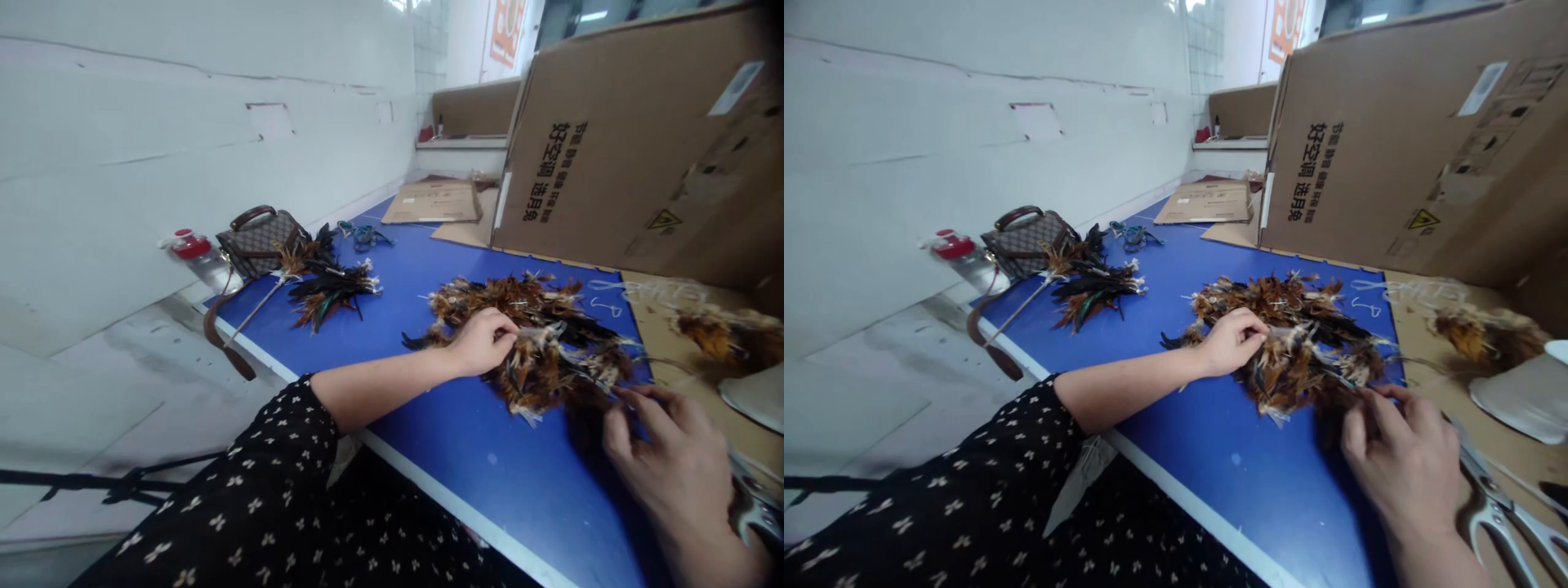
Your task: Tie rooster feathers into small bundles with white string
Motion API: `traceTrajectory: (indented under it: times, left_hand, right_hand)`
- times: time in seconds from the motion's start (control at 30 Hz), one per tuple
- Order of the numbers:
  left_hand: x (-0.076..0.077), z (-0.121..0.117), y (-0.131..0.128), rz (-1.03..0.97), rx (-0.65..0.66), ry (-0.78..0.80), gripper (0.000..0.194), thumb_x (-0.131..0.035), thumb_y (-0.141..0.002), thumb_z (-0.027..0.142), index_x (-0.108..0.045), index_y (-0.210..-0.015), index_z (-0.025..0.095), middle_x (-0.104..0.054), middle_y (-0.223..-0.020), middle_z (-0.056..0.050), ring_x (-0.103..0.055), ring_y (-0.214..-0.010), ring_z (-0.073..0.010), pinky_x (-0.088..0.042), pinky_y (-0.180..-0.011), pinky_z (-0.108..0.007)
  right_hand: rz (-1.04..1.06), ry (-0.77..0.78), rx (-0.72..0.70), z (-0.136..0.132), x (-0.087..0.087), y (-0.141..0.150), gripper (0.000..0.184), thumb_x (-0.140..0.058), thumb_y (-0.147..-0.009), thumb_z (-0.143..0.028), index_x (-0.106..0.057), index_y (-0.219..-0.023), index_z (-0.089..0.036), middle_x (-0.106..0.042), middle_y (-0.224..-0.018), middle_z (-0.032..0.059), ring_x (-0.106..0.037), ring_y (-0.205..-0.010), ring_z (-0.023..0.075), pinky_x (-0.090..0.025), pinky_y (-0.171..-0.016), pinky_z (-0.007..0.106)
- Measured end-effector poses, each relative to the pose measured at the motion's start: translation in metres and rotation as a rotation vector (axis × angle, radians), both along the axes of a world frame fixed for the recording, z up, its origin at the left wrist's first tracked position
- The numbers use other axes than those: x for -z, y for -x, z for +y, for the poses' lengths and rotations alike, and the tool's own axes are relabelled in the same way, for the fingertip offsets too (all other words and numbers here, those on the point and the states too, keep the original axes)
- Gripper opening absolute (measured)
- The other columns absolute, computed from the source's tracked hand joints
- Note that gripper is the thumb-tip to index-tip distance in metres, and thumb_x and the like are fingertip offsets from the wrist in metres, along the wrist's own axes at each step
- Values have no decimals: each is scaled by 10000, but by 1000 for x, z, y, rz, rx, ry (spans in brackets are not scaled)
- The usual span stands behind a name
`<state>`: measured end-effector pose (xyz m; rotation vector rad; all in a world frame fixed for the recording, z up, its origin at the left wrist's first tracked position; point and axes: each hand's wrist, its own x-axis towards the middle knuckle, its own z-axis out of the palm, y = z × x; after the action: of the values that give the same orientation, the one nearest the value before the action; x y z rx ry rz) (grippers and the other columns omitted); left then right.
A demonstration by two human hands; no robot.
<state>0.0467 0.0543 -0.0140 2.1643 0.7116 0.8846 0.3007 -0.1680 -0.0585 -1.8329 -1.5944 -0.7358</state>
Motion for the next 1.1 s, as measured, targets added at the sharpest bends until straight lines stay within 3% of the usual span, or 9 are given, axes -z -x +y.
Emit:
traceTrajectory:
  times: [0.07, 0.17, 0.33, 0.47, 0.6, 0.7, 0.83, 0.93, 1.1]
  left_hand:
    - [-5, 0, 5, -216, -16, 171, 84, -759, -1072, 226, -814, -1066, 162, -789, -1114, -90, -731, -954, -186, -630, -946, -358]
    - [-12, -9, 15, -455, 87, 443, 160, -843, -1048, 301, -813, -1091, 150, -797, -1012, -55, -697, -860, -147, -589, -877, -321]
    - [-10, -44, 24, -471, 272, 611, 317, -958, -993, 400, -833, -1131, 143, -798, -967, -40, -669, -814, -119, -549, -811, -287]
    - [1, -61, 21, -473, 314, 688, 299, -985, -966, 372, -828, -1078, 144, -802, -952, -38, -686, -831, -126, -588, -861, -305]
    - [5, -57, 21, -547, 117, 760, 263, -931, -1015, 364, -849, -1151, 153, -832, -1070, -69, -739, -977, -164, -586, -911, -320]
    - [3, -50, 25, -561, 140, 844, 435, -996, -962, 519, -884, -1159, 148, -856, -1126, -83, -744, -1031, -176, -581, -962, -342]
    - [7, -47, 26, -512, 286, 1012, 692, -1171, -654, 625, -901, -1056, 131, -853, -1021, -58, -728, -923, -151, -574, -957, -352]
    - [10, -41, 27, -538, 268, 1114, 703, -1225, -544, 563, -861, -959, 128, -814, -908, -26, -707, -810, -129, -567, -870, -332]
    - [7, -20, 35, -693, 178, 1182, 482, -1087, -876, 492, -823, -1002, 109, -853, -940, -90, -798, -859, -176, -634, -952, -362]
  right_hand:
    - [60, -71, -15, 1, -3, 2, 287, -704, -1088, -458, -870, -1162, -235, -832, -1266, 194, -782, -979, 364, -632, -869, 545]
    - [276, -130, -128, 6, -15, 19, 302, -727, -1115, -509, -882, -1138, -251, -841, -1222, 156, -805, -1016, 347, -669, -934, 532]
    - [738, 137, -395, 24, -43, 62, 569, -744, -1097, -761, -902, -1373, -290, -898, -1248, 106, -848, -1089, 323, -722, -909, 429]
    - [847, 204, -440, 43, -53, 77, 542, -817, -1042, -778, -933, -1112, -253, -857, -942, 80, -823, -947, 297, -718, -876, 396]
    - [885, 182, -405, 57, -47, 83, 572, -735, -1101, -771, -882, -1047, -221, -833, -883, 57, -759, -781, 227, -647, -709, 323]
    - [870, 251, -450, 60, -41, 91, 571, -720, -1121, -763, -813, -939, -230, -771, -810, 23, -683, -697, 189, -577, -616, 286]
    - [784, 367, -587, 61, -33, 104, 565, -711, -1141, -735, -763, -879, -237, -794, -877, 28, -753, -804, 203, -646, -744, 292]
    - [840, 369, -610, 58, -25, 105, 507, -749, -1123, -733, -823, -1029, -241, -848, -970, 52, -818, -881, 231, -705, -835, 318]
    - [965, 266, -493, 45, -6, 87, 564, -829, -1074, -719, -831, -1381, -247, -897, -1041, 84, -872, -796, 238, -723, -666, 282]
